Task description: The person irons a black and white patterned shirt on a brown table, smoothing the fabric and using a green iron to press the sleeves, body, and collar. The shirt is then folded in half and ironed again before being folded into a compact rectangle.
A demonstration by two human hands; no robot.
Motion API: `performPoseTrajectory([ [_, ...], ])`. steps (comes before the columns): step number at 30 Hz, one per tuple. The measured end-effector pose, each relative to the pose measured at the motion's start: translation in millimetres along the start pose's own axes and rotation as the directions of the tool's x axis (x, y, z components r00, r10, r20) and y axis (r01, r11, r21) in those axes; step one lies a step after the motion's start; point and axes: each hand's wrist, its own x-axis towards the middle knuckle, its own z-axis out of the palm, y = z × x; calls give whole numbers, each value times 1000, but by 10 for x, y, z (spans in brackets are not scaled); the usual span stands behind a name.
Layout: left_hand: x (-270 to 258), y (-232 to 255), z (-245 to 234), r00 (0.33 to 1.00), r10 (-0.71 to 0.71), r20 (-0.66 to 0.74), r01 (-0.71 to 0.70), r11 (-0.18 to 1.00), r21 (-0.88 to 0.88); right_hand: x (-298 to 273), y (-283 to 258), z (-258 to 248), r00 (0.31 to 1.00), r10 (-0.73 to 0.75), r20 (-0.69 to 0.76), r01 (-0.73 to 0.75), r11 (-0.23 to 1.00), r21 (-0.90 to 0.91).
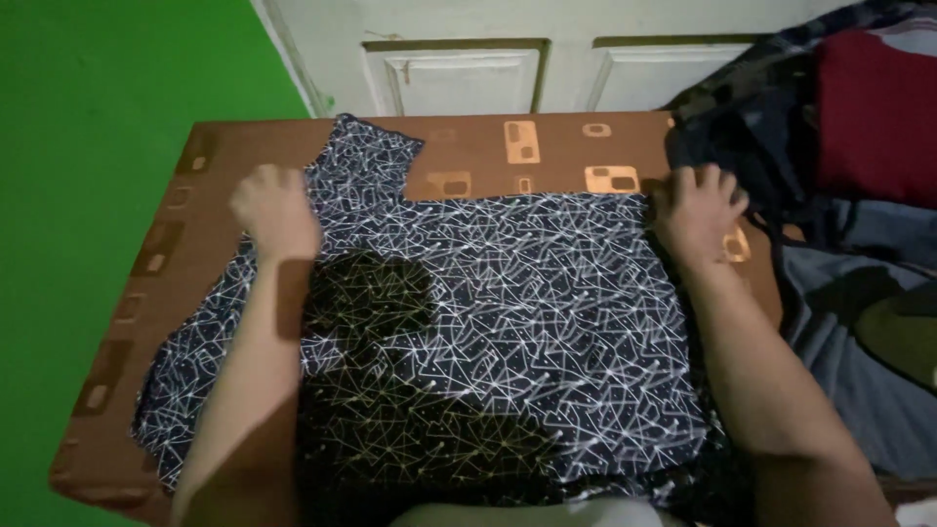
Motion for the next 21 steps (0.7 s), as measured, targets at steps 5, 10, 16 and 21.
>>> performPoseTrajectory([
  [5, -248, 266, -143, 826, 293, 482, -86, 910, -406, -101, -1760, -2078, 752, -72, 655, -132, 957, 257],
  [10, -211, 358, -720, 767, 194, 611, 12, 949, -316, -558, -1030, -1268, 696, -500, 515, 335, 861, 382],
  [16, -211, 380, -719, 768, 146, 623, 76, 946, -316, -322, 127, -735, 796, -62, 603, 113, 992, -47],
  [21, -197, 382, -679, 795, 120, 594, 99, 941, -322, -580, 304, -1480, 922, -60, 383, 77, 997, -29],
])
